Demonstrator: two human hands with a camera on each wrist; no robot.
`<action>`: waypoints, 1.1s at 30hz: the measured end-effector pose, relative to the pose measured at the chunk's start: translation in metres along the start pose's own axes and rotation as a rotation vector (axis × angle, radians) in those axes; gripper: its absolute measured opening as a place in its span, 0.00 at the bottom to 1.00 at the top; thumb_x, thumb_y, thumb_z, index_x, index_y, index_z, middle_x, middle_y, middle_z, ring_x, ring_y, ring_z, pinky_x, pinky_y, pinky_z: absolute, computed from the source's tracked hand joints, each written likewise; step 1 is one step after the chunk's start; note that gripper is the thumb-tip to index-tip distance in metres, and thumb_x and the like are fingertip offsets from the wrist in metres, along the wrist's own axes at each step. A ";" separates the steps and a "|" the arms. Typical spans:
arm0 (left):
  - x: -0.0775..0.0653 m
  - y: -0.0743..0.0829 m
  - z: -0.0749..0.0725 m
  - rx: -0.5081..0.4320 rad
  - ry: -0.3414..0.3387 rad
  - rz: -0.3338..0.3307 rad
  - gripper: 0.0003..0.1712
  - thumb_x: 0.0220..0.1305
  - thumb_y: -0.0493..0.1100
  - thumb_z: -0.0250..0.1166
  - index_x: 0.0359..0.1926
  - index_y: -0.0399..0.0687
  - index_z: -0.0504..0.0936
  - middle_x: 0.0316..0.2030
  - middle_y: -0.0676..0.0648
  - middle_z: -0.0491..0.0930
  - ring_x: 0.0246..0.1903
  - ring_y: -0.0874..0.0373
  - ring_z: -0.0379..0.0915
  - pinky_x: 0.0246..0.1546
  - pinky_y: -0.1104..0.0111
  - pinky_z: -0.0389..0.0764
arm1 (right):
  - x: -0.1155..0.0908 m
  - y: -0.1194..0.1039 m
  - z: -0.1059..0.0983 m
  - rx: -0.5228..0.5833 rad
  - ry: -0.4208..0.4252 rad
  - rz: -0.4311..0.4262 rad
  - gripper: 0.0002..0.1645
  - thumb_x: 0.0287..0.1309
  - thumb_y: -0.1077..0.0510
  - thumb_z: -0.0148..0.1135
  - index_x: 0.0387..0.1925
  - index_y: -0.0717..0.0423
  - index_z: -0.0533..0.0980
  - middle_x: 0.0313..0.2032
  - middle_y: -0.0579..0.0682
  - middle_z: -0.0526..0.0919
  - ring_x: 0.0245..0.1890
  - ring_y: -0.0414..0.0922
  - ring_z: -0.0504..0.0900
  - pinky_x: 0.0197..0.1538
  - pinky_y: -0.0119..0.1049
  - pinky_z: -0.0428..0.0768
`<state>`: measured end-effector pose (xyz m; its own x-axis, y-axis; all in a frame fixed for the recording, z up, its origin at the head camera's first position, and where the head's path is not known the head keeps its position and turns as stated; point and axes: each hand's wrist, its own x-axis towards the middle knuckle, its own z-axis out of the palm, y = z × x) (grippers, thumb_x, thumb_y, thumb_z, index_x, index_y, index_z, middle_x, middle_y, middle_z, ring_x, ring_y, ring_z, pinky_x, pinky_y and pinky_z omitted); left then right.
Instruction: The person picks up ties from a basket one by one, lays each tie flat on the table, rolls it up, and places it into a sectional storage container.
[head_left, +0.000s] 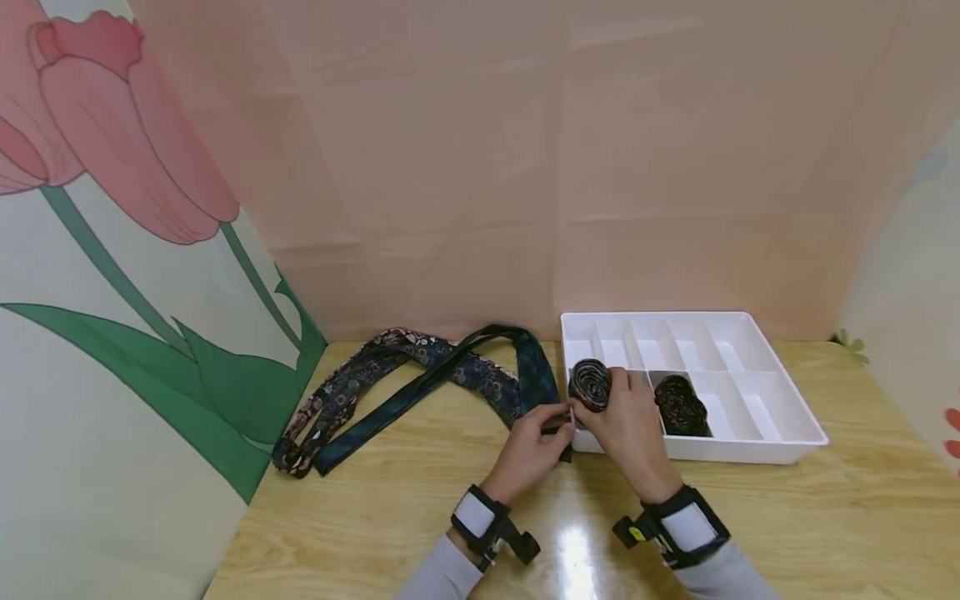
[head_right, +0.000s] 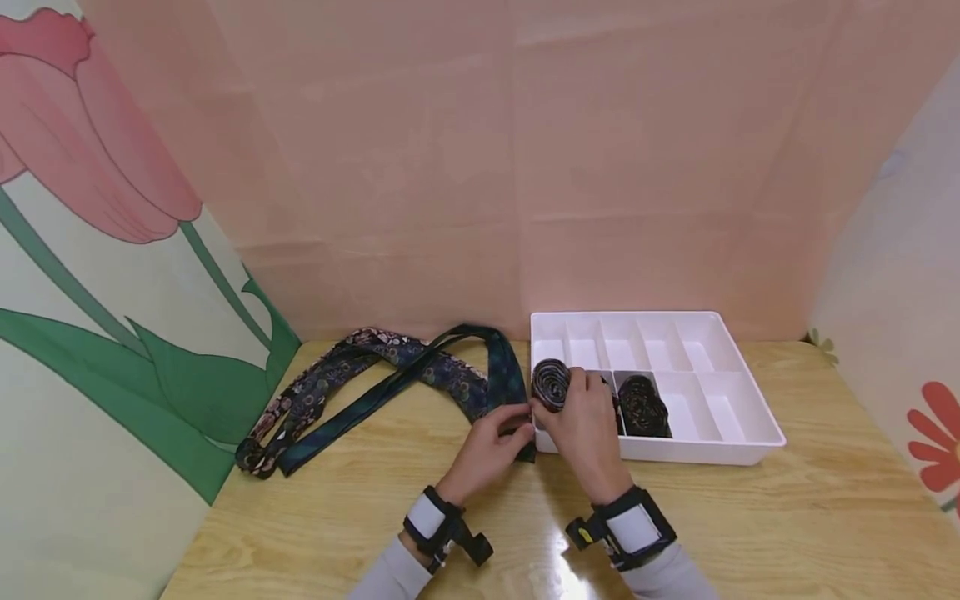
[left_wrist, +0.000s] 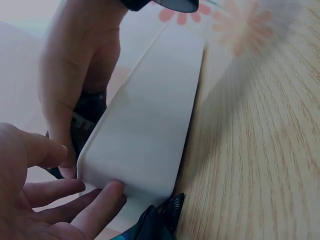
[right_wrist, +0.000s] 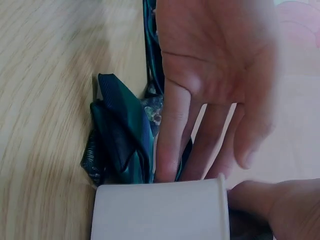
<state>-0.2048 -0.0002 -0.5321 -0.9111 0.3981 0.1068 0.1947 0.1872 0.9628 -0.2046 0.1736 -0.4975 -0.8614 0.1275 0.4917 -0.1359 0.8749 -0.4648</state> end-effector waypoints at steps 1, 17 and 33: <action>0.000 0.000 0.000 -0.001 -0.002 -0.001 0.24 0.81 0.49 0.60 0.71 0.47 0.78 0.66 0.45 0.79 0.61 0.57 0.82 0.52 0.76 0.83 | 0.000 0.000 0.001 -0.008 0.013 -0.003 0.41 0.47 0.50 0.86 0.49 0.77 0.75 0.41 0.75 0.81 0.41 0.72 0.81 0.44 0.63 0.81; 0.000 0.001 0.000 0.010 -0.005 -0.005 0.25 0.80 0.47 0.62 0.71 0.46 0.78 0.64 0.44 0.80 0.59 0.58 0.83 0.51 0.75 0.84 | -0.001 -0.001 -0.016 -0.001 -0.194 0.031 0.43 0.54 0.54 0.80 0.61 0.79 0.71 0.50 0.78 0.77 0.48 0.74 0.80 0.48 0.68 0.81; -0.001 0.005 -0.003 0.020 -0.021 -0.013 0.24 0.79 0.45 0.62 0.71 0.45 0.79 0.66 0.42 0.79 0.57 0.57 0.85 0.51 0.77 0.83 | -0.001 0.010 -0.020 -0.047 -0.224 -0.002 0.35 0.52 0.49 0.81 0.53 0.72 0.82 0.63 0.74 0.75 0.60 0.74 0.68 0.58 0.68 0.71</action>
<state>-0.2039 -0.0023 -0.5267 -0.9058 0.4142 0.0894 0.1908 0.2104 0.9588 -0.1954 0.1912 -0.4882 -0.9488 0.0232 0.3150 -0.1197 0.8966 -0.4265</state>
